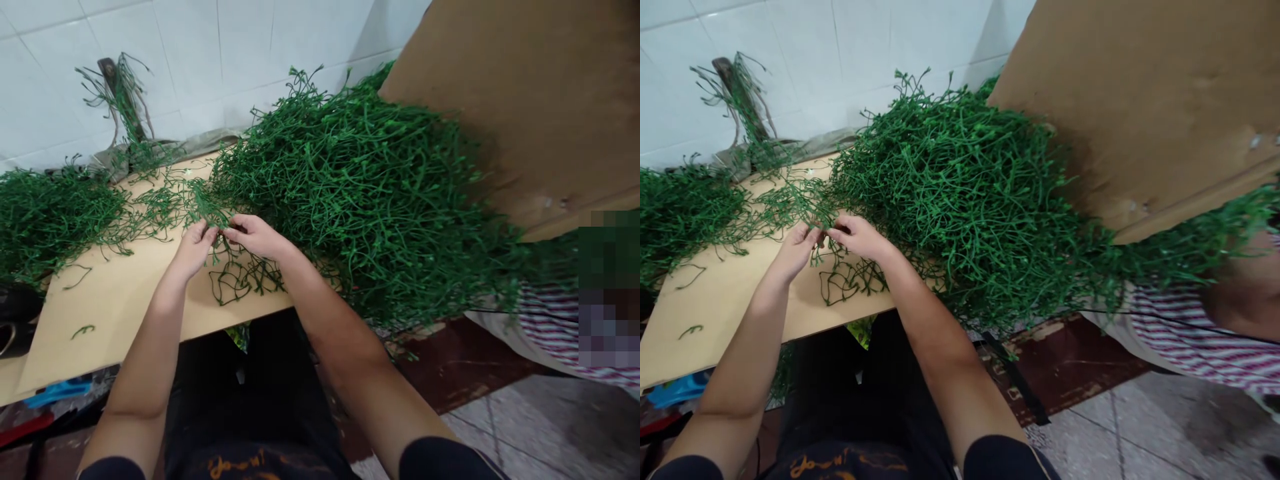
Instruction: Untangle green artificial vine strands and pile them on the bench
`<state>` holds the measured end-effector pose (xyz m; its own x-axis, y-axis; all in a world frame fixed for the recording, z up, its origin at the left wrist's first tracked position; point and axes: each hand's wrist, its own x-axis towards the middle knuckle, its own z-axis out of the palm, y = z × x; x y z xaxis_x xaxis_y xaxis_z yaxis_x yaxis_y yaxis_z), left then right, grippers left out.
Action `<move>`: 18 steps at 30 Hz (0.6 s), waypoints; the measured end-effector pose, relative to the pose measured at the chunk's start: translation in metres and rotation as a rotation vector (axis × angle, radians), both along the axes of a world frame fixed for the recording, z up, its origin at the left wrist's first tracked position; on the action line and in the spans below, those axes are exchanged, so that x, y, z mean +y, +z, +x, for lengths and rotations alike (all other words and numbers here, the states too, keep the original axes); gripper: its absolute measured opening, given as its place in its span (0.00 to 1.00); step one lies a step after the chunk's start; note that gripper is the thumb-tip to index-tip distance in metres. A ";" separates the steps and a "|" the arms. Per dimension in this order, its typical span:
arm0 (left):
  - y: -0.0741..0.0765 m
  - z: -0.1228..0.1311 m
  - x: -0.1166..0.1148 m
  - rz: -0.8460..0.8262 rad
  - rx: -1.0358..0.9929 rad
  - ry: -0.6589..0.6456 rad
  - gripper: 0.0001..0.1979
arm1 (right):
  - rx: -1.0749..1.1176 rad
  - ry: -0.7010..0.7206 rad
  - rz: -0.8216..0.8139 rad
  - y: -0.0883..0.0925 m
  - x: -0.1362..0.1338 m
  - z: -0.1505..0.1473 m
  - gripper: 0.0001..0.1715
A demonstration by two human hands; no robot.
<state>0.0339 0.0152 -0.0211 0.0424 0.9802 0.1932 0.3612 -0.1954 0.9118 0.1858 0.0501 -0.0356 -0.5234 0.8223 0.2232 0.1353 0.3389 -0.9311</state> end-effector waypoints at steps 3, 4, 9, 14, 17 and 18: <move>0.003 -0.004 -0.006 0.018 0.058 0.010 0.13 | -0.015 0.014 0.046 0.004 -0.003 0.003 0.17; 0.005 -0.004 -0.008 0.014 0.075 0.007 0.13 | -0.004 0.001 0.061 0.005 -0.004 0.004 0.16; 0.008 0.000 -0.016 -0.001 0.120 -0.002 0.11 | 0.140 -0.105 0.041 0.015 -0.004 0.003 0.05; 0.003 0.008 -0.018 0.018 0.125 -0.085 0.08 | 0.184 0.016 -0.136 0.020 -0.004 -0.004 0.03; 0.002 -0.001 -0.023 -0.026 0.058 -0.083 0.09 | 0.133 -0.049 -0.071 0.020 -0.007 -0.004 0.02; 0.002 -0.007 -0.025 -0.044 0.015 -0.050 0.10 | 0.114 -0.083 -0.017 0.020 -0.008 -0.003 0.02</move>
<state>0.0265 -0.0100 -0.0192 0.0939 0.9844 0.1490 0.3661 -0.1733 0.9143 0.1829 0.0419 -0.0153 -0.4254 0.8658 0.2634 0.0550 0.3152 -0.9474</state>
